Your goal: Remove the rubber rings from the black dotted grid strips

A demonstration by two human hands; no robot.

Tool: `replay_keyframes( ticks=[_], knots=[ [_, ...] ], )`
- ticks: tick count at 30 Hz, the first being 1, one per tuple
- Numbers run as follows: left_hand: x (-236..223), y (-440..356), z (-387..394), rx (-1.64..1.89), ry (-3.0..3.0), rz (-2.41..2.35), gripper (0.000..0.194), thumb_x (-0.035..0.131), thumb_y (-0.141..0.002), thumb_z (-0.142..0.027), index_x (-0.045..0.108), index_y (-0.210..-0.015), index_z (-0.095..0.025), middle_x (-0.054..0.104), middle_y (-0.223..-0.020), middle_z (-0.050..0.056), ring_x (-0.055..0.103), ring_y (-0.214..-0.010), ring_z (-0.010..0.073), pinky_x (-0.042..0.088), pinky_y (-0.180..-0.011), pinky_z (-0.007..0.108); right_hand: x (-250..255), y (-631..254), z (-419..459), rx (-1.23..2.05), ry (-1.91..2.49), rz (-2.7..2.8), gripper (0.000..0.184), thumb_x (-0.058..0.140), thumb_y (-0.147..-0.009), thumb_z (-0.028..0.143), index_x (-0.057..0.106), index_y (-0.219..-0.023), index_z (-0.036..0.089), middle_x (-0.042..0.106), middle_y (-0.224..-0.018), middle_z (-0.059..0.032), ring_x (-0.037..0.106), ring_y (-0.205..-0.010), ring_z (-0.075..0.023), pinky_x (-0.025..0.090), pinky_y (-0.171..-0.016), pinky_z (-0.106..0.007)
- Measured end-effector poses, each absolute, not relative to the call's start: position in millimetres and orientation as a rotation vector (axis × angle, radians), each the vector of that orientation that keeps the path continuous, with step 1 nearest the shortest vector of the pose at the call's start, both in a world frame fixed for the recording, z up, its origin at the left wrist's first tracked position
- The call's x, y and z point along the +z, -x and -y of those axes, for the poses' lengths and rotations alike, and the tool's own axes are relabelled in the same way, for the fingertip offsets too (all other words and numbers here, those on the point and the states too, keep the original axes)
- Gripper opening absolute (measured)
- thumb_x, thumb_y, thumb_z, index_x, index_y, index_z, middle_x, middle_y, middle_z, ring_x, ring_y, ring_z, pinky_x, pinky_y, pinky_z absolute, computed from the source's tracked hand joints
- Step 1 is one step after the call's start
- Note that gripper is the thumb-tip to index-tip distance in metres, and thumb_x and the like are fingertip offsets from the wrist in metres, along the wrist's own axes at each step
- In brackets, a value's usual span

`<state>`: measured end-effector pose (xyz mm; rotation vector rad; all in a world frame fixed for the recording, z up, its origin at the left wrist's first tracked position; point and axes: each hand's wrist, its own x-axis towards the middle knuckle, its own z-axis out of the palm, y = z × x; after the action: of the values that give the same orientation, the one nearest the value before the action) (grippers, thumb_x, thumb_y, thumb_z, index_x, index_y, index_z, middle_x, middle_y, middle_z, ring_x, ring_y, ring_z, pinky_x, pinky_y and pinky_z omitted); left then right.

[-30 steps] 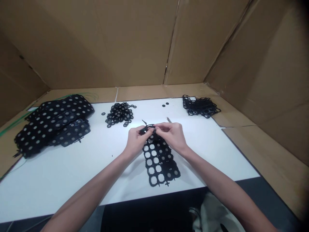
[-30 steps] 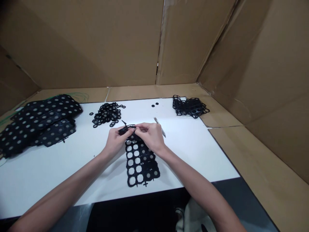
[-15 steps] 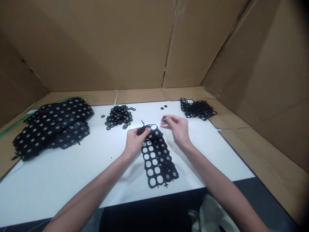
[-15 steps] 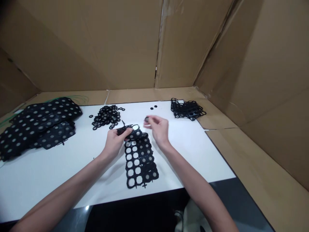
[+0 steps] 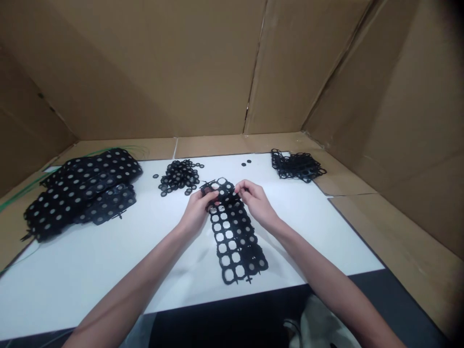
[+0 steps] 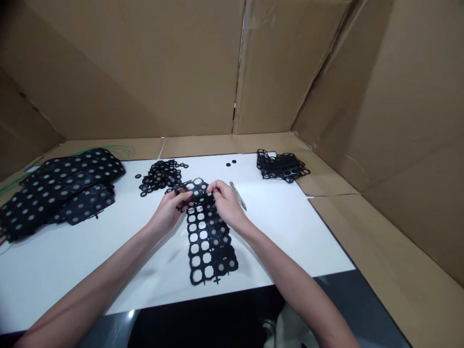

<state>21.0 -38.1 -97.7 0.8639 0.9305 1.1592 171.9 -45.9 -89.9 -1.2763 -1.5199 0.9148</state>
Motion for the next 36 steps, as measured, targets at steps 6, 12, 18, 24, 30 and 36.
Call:
replay_keyframes(
  ticks=[6,12,18,24,30,36],
  knots=[
    [-99.0,-20.8,39.6,1.153,-0.905,-0.952,0.017,0.064,-0.064,-0.027,0.055,-0.062,-0.013,0.050,-0.060,-0.002,0.046,-0.057,0.0074,0.035,-0.055,0.020,-85.0,-173.3,52.9,0.493,1.208,1.959,0.021,0.050,-0.072,0.013,0.053,-0.092,0.020,0.050,-0.083,-0.0009,0.047,-0.075,-0.0129,0.039,-0.070,-0.027],
    [-103.6,-20.1,40.8,1.122,-1.021,-0.999,0.021,0.062,-0.066,-0.030,0.054,-0.060,-0.012,0.050,-0.059,-0.001,0.046,-0.057,0.0087,0.036,-0.056,0.022,-93.8,-176.1,49.4,0.046,1.123,2.143,0.019,0.052,-0.080,0.028,0.060,-0.093,0.017,0.047,-0.072,-0.0021,0.045,-0.066,-0.0130,0.040,-0.064,-0.026],
    [-103.8,-20.7,41.8,1.110,-1.133,-1.121,0.024,0.060,-0.067,-0.030,0.050,-0.053,-0.013,0.047,-0.052,-0.002,0.043,-0.053,0.0086,0.034,-0.053,0.023,-99.6,-169.7,49.5,-0.551,0.948,2.266,0.020,0.043,-0.085,0.017,0.060,-0.094,0.015,0.046,-0.062,-0.0013,0.040,-0.060,-0.0129,0.031,-0.058,-0.027],
    [-103.0,-22.5,44.2,1.091,-1.239,-1.191,0.029,0.059,-0.066,-0.030,0.041,-0.048,-0.016,0.039,-0.048,-0.004,0.035,-0.048,0.0073,0.027,-0.047,0.022,-97.1,-169.5,48.8,-0.598,0.864,2.351,0.022,0.038,-0.086,0.013,0.059,-0.079,0.014,0.046,-0.061,-0.0027,0.037,-0.060,-0.0140,0.027,-0.057,-0.028],
    [-103.5,-21.5,41.0,1.112,-1.285,-1.185,0.032,0.062,-0.064,-0.034,0.040,-0.048,-0.016,0.037,-0.045,-0.004,0.033,-0.046,0.0072,0.026,-0.045,0.022,-95.8,-171.4,53.3,-0.141,0.865,2.367,0.022,0.034,-0.086,0.015,0.049,-0.071,0.018,0.045,-0.065,-0.0025,0.038,-0.062,-0.0141,0.030,-0.059,-0.029],
    [-105.4,-5.8,19.3,1.308,-0.933,-1.326,0.022,0.065,-0.061,-0.033,0.053,-0.063,-0.015,0.053,-0.062,-0.001,0.046,-0.055,0.0087,0.033,-0.050,0.020,-87.4,-172.9,63.2,0.471,0.908,1.608,0.013,0.038,-0.083,0.019,0.031,-0.071,0.021,0.036,-0.070,0.0007,0.037,-0.065,-0.0119,0.033,-0.060,-0.027]
  ],
)
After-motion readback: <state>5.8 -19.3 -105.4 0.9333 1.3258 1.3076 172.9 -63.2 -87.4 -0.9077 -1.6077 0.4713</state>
